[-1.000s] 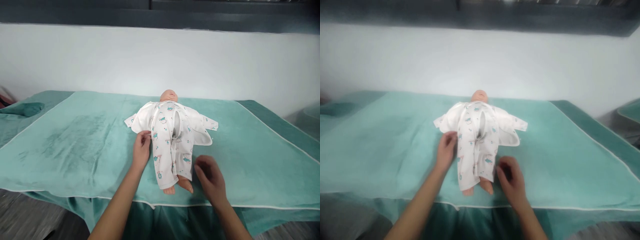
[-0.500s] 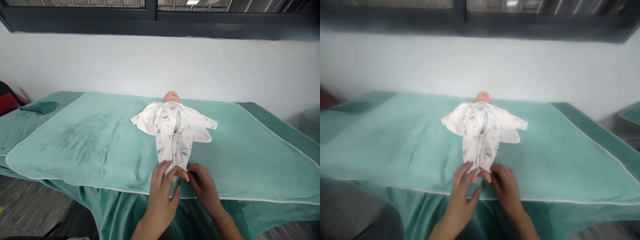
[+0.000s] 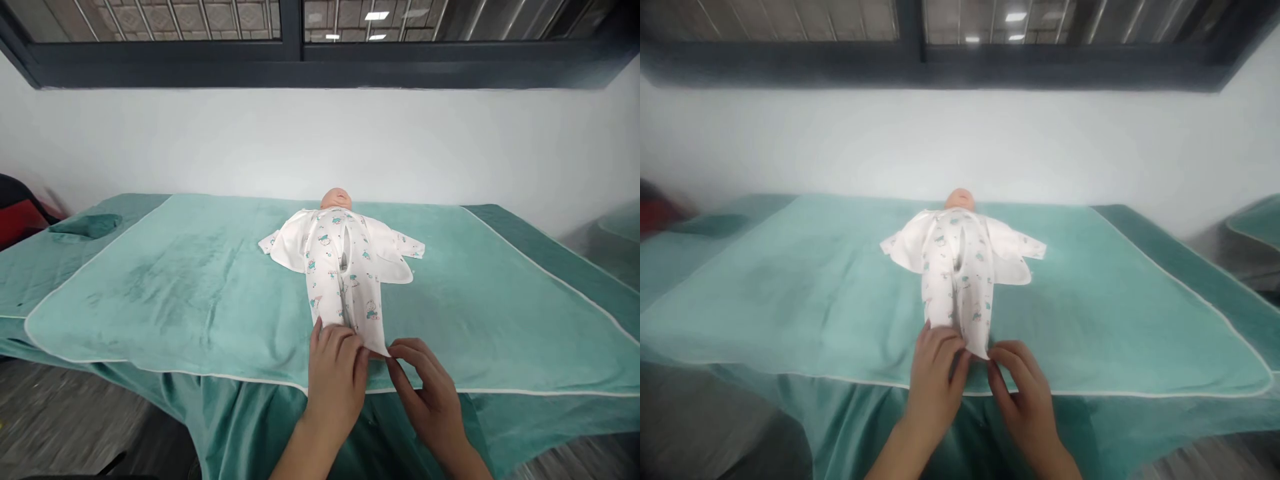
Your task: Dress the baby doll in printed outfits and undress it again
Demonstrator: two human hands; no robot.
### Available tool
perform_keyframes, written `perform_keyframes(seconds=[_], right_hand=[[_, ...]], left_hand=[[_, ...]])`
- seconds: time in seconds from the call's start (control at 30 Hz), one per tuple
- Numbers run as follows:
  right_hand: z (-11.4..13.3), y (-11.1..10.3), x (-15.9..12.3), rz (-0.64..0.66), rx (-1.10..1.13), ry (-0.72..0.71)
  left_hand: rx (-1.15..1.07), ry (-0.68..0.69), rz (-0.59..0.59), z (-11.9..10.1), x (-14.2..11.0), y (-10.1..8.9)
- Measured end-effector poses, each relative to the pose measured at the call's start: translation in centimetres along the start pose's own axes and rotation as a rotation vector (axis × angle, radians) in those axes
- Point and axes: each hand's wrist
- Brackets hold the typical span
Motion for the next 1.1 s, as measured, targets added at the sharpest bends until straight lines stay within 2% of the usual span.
perform_keyframes(seconds=[0.13, 0.27, 0.43, 0.57, 0.67, 0.8, 0.9, 1.1], right_hand=[[-0.4, 0.5, -0.4, 0.054, -0.077, -0.019], [-1.2, 0.6, -1.7, 0.115, -0.093, -0.036], [-1.8, 0.0, -2.4, 0.126, -0.141, -0.021], [-0.6, 0.4, -1.7, 0.035, -0.198, -0.093], [1.2, 1.7, -0.1, 0.08, -0.248, -0.212], [3.1, 3.7, 2.3, 0.189, -0.33, -0.236], [3.7, 4.6, 3.2, 0.191, -0.293, -0.2], [4.6, 5.0, 2.1, 0.159, -0.159, -0.15]], left_hand=[[-0.025, 0.014, -0.118, 0.8, -1.7, 0.3], [0.022, -0.028, -0.102, 1.7, -3.5, 0.8], [0.053, -0.111, -0.212, 2.7, -4.5, 0.6], [-0.029, -0.209, -0.246, 3.0, -4.4, 0.1], [-0.113, -0.227, -0.258, 2.8, -3.9, -0.3], [-0.153, -0.198, -0.266, 2.2, -3.0, -1.3], [-0.162, -0.142, -0.266, 1.9, -2.3, -2.2], [-0.209, 0.02, -0.17, 1.5, -2.0, -3.6]])
Point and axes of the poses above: each hand's wrist, its own x-axis towards the middle knuckle, its own y-axis out of the palm, z = x × y, and after that the axes turned 9 degrees about -x, right-handed
